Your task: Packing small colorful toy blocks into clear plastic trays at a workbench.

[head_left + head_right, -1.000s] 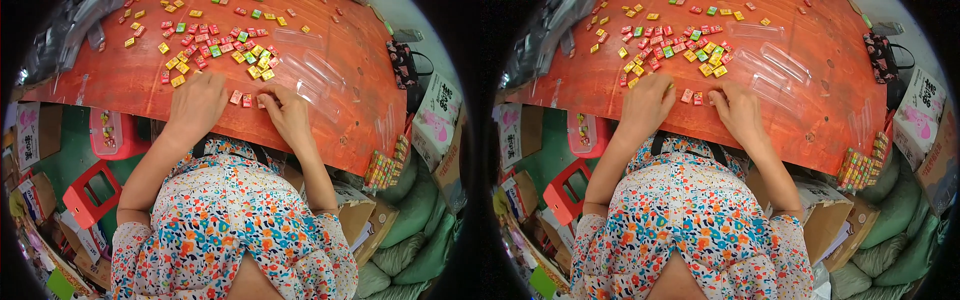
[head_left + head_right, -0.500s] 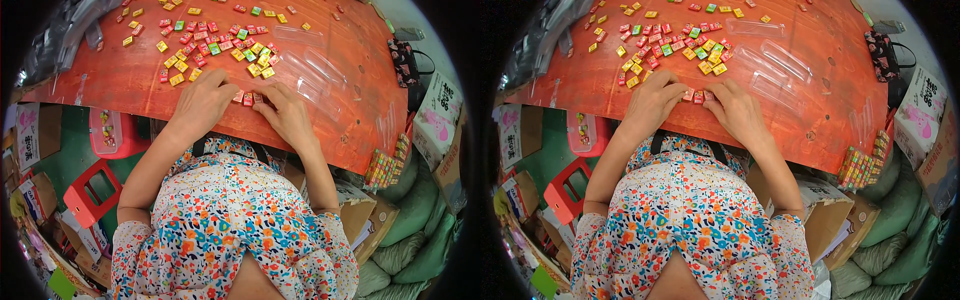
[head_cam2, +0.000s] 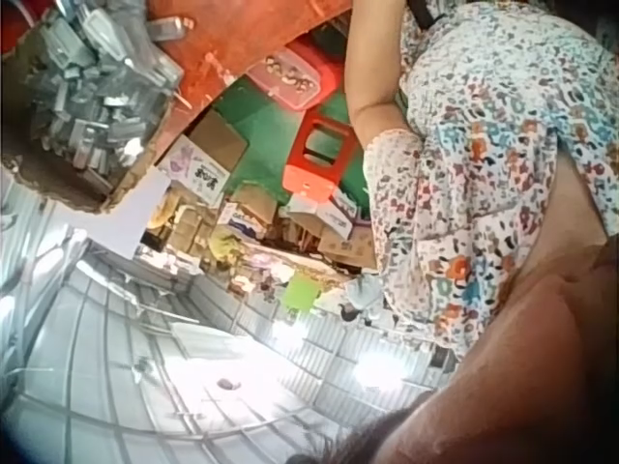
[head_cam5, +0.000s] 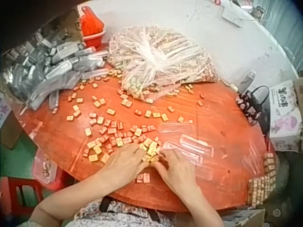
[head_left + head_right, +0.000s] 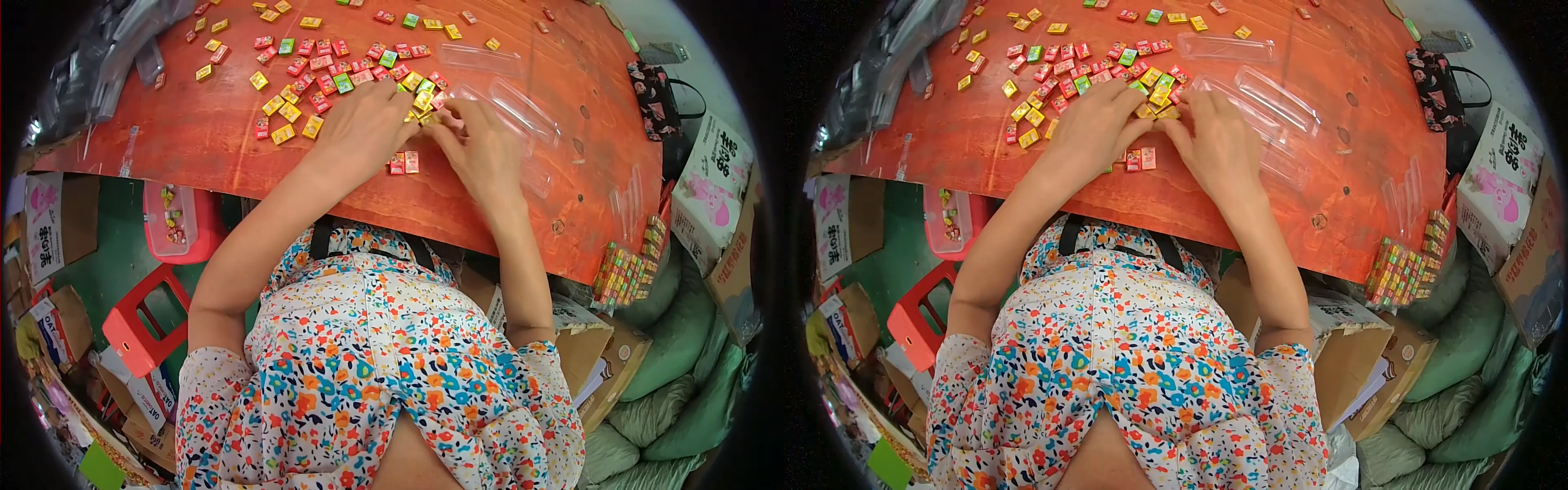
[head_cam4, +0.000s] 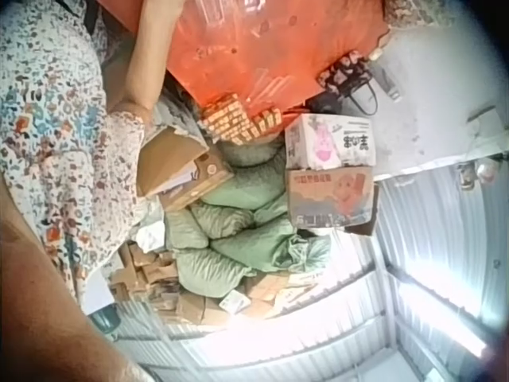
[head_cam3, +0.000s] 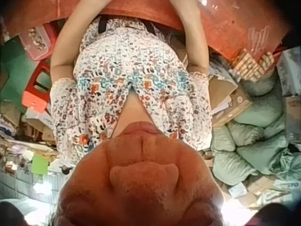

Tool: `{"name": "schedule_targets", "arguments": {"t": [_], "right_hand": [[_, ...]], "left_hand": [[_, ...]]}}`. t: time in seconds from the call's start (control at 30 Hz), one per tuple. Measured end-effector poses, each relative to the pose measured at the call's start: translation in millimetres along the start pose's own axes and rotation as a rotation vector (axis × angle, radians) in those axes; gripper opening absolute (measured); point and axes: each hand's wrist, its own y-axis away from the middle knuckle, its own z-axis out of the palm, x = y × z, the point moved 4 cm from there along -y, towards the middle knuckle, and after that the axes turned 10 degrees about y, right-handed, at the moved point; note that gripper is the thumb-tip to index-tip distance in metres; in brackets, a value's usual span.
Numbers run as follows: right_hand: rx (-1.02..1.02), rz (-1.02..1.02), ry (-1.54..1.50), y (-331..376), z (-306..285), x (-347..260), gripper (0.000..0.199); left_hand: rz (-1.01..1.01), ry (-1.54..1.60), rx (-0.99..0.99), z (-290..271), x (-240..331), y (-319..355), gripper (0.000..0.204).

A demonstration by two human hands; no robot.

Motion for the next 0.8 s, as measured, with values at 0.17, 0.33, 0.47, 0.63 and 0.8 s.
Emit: {"name": "schedule_targets", "arguments": {"t": [0.17, 0.33, 0.47, 0.63, 0.8], "right_hand": [[-0.035, -0.079, 0.183, -2.4, 9.8, -5.5, 0.019], [-0.007, -0.229, 0.123, 6.2, 3.8, -0.9, 0.018], [-0.149, -0.277, -0.004, 29.9, -4.4, -0.5, 0.021], [-0.211, -0.248, -0.139, 36.8, -1.7, -6.2, 0.028], [-0.304, -0.136, -0.144, 32.5, -5.0, -6.6, 0.042]], "left_hand": [[-0.032, -0.024, -0.064, 8.4, -4.7, -9.2, 0.012], [-0.042, 0.057, -0.038, -33.7, -2.9, 17.8, 0.011], [-0.149, 0.056, -0.147, -47.9, 5.0, 52.3, 0.013], [-0.179, 0.122, -0.141, -37.2, 3.4, 65.4, 0.024], [-0.221, 0.146, -0.187, -36.0, 12.0, 54.5, 0.038]]}}
